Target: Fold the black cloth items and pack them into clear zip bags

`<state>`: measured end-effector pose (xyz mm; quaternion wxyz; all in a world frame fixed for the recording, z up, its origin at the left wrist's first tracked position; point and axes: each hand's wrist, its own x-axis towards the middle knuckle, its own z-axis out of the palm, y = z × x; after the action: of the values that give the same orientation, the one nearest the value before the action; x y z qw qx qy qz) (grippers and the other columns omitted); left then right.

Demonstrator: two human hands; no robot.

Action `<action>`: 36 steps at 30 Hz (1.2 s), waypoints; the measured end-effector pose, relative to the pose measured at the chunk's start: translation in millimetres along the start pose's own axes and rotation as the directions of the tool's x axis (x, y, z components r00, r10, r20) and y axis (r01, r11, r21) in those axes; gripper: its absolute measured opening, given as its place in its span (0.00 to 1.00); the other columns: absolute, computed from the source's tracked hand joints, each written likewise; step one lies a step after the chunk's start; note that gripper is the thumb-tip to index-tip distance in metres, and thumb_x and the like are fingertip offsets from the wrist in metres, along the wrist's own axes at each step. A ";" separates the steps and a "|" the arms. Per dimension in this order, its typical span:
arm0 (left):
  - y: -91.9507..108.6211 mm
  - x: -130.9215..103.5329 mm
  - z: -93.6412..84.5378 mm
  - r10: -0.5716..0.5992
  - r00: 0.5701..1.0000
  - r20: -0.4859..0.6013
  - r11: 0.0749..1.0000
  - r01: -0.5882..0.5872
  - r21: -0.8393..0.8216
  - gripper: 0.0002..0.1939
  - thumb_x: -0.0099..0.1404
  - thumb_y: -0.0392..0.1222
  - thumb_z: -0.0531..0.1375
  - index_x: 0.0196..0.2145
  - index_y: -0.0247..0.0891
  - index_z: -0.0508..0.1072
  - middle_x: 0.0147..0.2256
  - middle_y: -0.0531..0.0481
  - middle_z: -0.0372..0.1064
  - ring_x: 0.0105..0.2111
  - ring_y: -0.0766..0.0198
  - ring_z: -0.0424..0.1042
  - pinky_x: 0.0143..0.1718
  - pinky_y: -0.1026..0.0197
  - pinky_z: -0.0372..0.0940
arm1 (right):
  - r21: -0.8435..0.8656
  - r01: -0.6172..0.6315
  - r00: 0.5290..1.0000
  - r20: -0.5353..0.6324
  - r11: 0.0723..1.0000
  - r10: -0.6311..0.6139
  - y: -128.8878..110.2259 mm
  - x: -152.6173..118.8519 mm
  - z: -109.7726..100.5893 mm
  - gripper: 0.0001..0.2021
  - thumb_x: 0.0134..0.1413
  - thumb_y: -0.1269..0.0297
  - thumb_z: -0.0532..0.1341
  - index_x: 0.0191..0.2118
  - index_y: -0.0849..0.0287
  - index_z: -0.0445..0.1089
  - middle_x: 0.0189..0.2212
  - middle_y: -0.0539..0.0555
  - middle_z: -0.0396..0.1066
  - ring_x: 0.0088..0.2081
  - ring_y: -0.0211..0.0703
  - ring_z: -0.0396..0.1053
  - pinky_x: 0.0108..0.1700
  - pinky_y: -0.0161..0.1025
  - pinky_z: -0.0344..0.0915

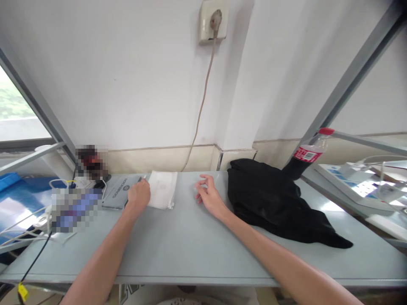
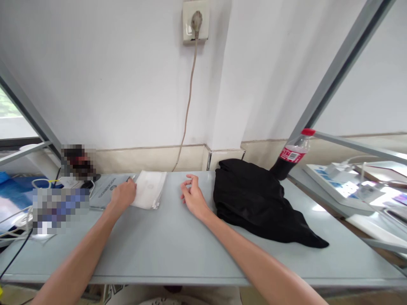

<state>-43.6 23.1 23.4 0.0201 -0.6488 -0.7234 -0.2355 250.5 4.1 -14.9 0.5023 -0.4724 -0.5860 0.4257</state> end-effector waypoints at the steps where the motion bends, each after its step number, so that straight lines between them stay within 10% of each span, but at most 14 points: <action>1: -2.6 1.8 -6.0 -0.017 1.000 0.001 0.999 0.017 0.043 0.11 0.69 0.37 0.54 0.40 0.32 0.76 0.32 0.29 0.76 0.38 0.33 0.79 0.43 0.39 0.69 | -0.004 0.001 1.000 0.006 1.000 -0.001 -0.8 -0.7 0.1 0.24 0.64 0.47 0.57 0.60 0.50 0.52 0.49 0.53 0.66 0.30 0.38 0.72 0.28 0.38 0.72; 10: -44.3 21.7 -40.7 -0.367 0.930 0.021 0.878 0.339 0.338 0.37 0.66 0.62 0.61 0.56 0.21 0.71 0.54 0.15 0.69 0.57 0.22 0.68 0.49 0.31 0.66 | -0.066 0.016 0.999 0.051 0.998 -0.013 -4.9 -5.4 0.7 0.21 0.66 0.48 0.55 0.59 0.50 0.55 0.48 0.52 0.66 0.30 0.38 0.72 0.31 0.41 0.72; 17: -35.1 21.1 -40.3 -0.224 0.968 -0.114 0.878 0.251 0.407 0.25 0.68 0.45 0.60 0.54 0.20 0.70 0.52 0.20 0.69 0.53 0.34 0.72 0.48 0.44 0.69 | -0.087 0.008 0.997 0.078 0.996 -0.002 -2.5 -4.5 1.3 0.20 0.67 0.49 0.55 0.59 0.49 0.56 0.49 0.51 0.66 0.30 0.38 0.72 0.34 0.42 0.73; 22: -21.2 19.4 -70.7 -0.168 0.958 -0.232 0.931 0.232 0.282 0.17 0.71 0.43 0.56 0.52 0.28 0.72 0.52 0.25 0.70 0.50 0.34 0.75 0.46 0.44 0.71 | -0.060 0.009 0.996 0.094 0.998 -0.003 -4.6 -4.6 2.2 0.19 0.67 0.49 0.56 0.57 0.50 0.58 0.48 0.51 0.65 0.29 0.37 0.71 0.33 0.42 0.71; 27: -5.1 22.9 -102.7 -0.201 0.830 -0.521 0.976 0.126 -0.176 0.22 0.72 0.47 0.59 0.58 0.34 0.63 0.40 0.38 0.77 0.41 0.43 0.79 0.46 0.43 0.72 | -0.010 0.009 0.993 0.119 1.000 -0.008 -7.5 -5.3 3.5 0.19 0.65 0.48 0.58 0.56 0.50 0.60 0.47 0.51 0.66 0.29 0.37 0.71 0.33 0.41 0.70; 29: 5.7 23.9 -104.0 -0.253 0.858 -0.447 0.858 -0.015 -0.514 0.26 0.69 0.48 0.63 0.60 0.36 0.61 0.39 0.43 0.78 0.38 0.49 0.80 0.43 0.48 0.74 | 0.037 0.014 0.992 0.123 0.999 -0.019 -10.6 -6.0 3.6 0.19 0.64 0.46 0.59 0.53 0.51 0.63 0.44 0.51 0.68 0.28 0.36 0.70 0.33 0.41 0.69; 32: 29.6 15.0 -86.2 -0.185 0.983 -0.018 0.469 0.072 -0.881 0.27 0.65 0.49 0.66 0.58 0.41 0.65 0.40 0.45 0.79 0.34 0.54 0.81 0.35 0.54 0.75 | 0.158 -0.002 0.987 0.158 0.987 -0.024 -18.4 -7.8 3.1 0.22 0.64 0.39 0.58 0.46 0.54 0.68 0.37 0.50 0.70 0.27 0.37 0.68 0.32 0.40 0.68; 36: 63.2 -17.1 -42.4 0.048 0.912 0.408 0.369 0.363 -0.856 0.24 0.61 0.54 0.70 0.49 0.40 0.70 0.40 0.44 0.80 0.35 0.53 0.81 0.33 0.56 0.75 | 0.295 -0.083 0.986 0.162 0.952 0.036 -26.5 -8.4 0.8 0.27 0.62 0.33 0.56 0.40 0.55 0.69 0.32 0.50 0.69 0.26 0.41 0.67 0.26 0.40 0.65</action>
<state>7.2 -5.4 75.2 -0.5002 -0.5071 -0.5199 -0.4715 246.7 -9.3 9.2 0.5083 -0.3734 -0.5368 0.5603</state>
